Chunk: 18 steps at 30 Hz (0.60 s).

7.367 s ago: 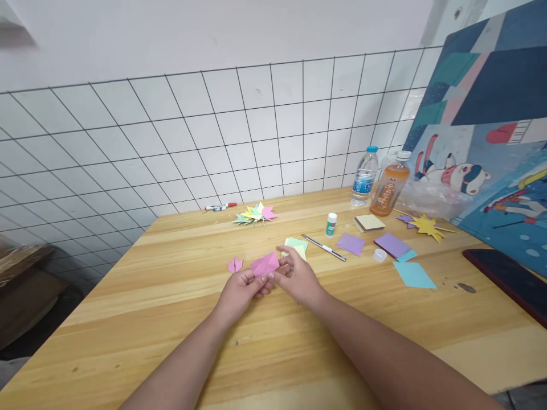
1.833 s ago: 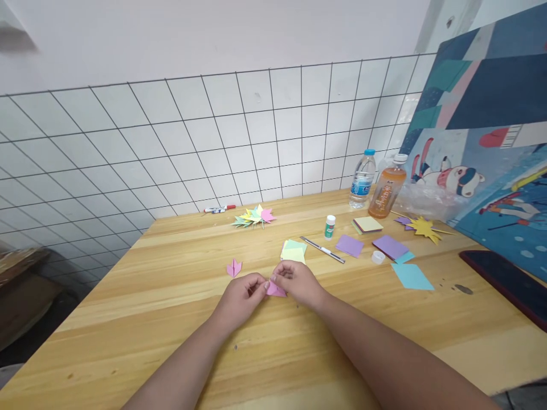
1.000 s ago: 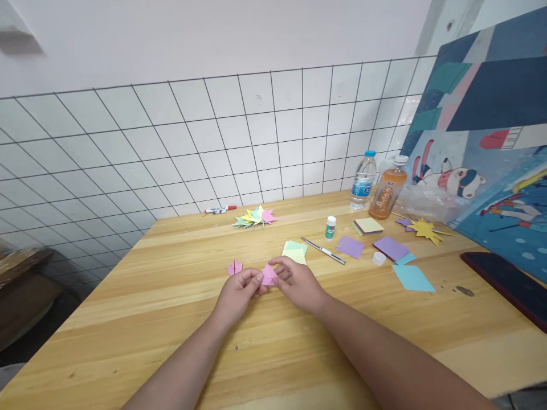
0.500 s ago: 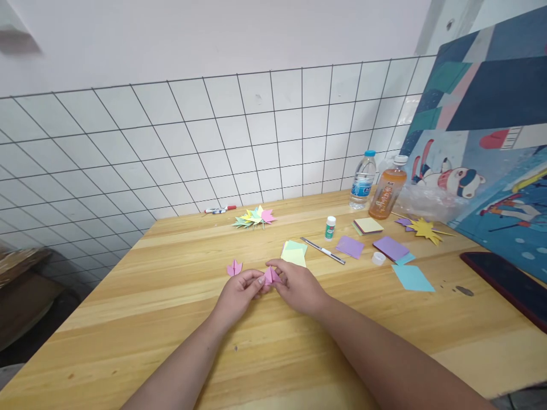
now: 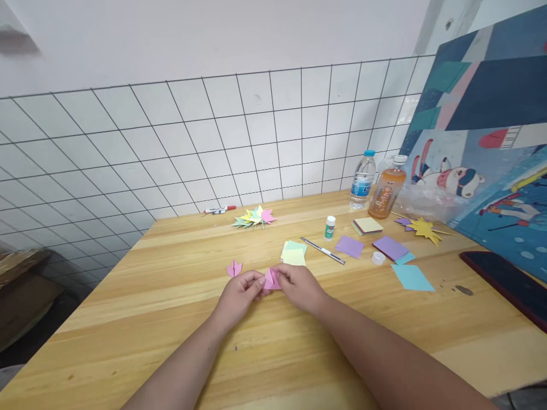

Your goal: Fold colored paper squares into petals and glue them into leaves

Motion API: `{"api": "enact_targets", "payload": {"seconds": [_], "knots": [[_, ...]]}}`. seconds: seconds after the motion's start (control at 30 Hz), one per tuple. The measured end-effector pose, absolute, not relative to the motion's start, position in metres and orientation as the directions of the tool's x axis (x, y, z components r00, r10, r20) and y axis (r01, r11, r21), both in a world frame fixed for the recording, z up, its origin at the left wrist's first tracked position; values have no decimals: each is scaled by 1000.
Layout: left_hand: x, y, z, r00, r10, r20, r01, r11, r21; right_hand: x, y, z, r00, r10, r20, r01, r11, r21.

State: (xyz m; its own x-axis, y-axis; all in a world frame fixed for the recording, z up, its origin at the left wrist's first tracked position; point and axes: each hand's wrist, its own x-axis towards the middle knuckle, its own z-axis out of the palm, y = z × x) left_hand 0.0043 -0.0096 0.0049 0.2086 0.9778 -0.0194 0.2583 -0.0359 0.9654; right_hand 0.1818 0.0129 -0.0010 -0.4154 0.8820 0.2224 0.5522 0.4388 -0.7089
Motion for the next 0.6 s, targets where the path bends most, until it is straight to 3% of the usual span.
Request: {"api": "enact_targets", "payload": {"seconds": [0.13,0.27,0.5,0.6], "knots": [[4,-11,3,220,975,16,380,-101,919,178,15,-5,-391,903,179,439,354,-826],[5,-12,4,210,974,81,506,-179,844,176,15,-8,-379,909,174,382,325,-865],[13,-14,1,125,961,248,540,-276,795,171,17,-13,-236,958,163,323,236,-917],[19,-16,-1,162,940,300,574,-337,746,168,14,-12,-277,947,163,256,237,-937]]}}
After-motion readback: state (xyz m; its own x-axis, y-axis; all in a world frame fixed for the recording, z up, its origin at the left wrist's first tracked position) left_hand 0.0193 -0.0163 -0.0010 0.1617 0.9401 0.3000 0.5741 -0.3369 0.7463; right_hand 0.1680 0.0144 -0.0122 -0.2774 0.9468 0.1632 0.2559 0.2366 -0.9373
